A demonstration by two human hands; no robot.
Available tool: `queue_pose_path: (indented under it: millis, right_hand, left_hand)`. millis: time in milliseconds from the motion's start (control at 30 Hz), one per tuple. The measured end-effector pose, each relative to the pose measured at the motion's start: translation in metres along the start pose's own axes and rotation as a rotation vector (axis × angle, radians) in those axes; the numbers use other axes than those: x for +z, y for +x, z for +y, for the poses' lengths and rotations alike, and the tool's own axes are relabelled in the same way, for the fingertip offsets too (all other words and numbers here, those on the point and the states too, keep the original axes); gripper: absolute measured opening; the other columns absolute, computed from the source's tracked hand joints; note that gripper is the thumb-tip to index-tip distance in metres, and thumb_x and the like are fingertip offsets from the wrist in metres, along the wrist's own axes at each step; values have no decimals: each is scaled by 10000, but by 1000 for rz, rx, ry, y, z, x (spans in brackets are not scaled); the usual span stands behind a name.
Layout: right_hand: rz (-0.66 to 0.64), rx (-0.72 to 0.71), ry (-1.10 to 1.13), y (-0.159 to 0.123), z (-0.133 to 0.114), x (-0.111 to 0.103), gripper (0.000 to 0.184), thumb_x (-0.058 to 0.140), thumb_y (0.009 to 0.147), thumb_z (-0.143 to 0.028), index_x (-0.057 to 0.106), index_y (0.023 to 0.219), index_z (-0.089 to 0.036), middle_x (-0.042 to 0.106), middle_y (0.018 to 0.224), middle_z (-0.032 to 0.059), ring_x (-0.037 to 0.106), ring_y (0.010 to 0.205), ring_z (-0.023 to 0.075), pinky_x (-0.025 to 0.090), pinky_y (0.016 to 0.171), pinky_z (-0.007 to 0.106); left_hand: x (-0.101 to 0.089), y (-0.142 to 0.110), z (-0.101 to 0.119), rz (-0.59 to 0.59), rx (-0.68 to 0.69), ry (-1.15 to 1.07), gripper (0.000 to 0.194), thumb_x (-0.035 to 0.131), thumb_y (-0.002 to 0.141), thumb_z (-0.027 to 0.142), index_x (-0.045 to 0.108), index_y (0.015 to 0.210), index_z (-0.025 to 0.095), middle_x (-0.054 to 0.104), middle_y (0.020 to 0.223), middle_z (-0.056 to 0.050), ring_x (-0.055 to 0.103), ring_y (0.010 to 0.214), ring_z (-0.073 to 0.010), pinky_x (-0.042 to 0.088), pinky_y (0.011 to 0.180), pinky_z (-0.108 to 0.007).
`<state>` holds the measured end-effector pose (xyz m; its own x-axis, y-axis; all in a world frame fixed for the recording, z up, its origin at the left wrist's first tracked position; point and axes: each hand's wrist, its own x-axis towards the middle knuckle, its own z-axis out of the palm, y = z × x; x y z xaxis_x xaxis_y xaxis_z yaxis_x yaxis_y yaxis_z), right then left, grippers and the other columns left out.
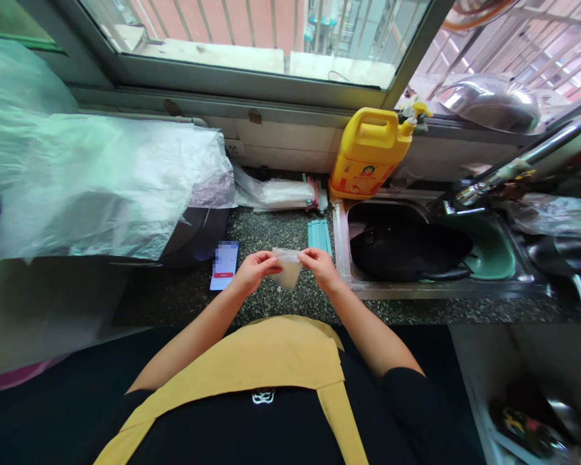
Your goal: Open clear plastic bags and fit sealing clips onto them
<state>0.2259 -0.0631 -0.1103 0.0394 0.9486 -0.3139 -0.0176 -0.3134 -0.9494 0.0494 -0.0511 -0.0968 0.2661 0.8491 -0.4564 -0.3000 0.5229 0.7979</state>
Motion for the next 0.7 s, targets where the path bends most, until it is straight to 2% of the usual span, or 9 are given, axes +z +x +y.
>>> queue_pose_path:
  millis: [67,133,267,400,533,700]
  right_hand:
    - [-5,19,-99,6,11,-2,380,666,591,-554,614,656,-183,566,559,-22,468,518,99,390,524,241]
    - [95,11,-294,17,20,-10,359,612,645,-533,634,705,-180,622,625,3,532,567,121,436,562,254]
    - [279,39,-491,40,31,-40,228,553,718,-371,638,758,-163,683,785,53,611,720,161,476,709,284]
    - [382,122,-701,55,34,-66,174,547,731,-298,665,777,-178,704,840,66,636,828,211,467,771,317]
    - [413,228,-882,65,34,-74,153,557,748,-284,684,802,-216,719,900,53,646,899,226,463,782,317]
    - [376,311,-1037,74,34,-74,181,566,769,-343,685,831,-221,721,950,60,651,936,221,467,784,300]
  left_hand:
    - [-4,1,-4,39,-12,-1,419,837,387,409,606,588,124,611,581,32,572,566,-88,514,619,-249]
    - [-9,2,-8,80,-19,-9,423,834,381,408,591,580,126,607,571,33,574,562,-91,508,610,-244]
    - [-17,4,-10,131,-13,-30,411,825,388,400,585,589,133,617,572,25,578,566,-99,499,606,-247]
    - [-22,4,-7,195,32,-23,389,817,393,385,584,585,141,608,554,28,559,554,-96,481,611,-245]
    - [-25,6,-7,206,56,-3,368,802,426,381,582,600,144,603,562,25,548,560,-101,469,623,-254]
    - [-27,6,-7,199,46,17,381,794,450,400,570,617,140,597,584,24,551,566,-101,476,630,-261]
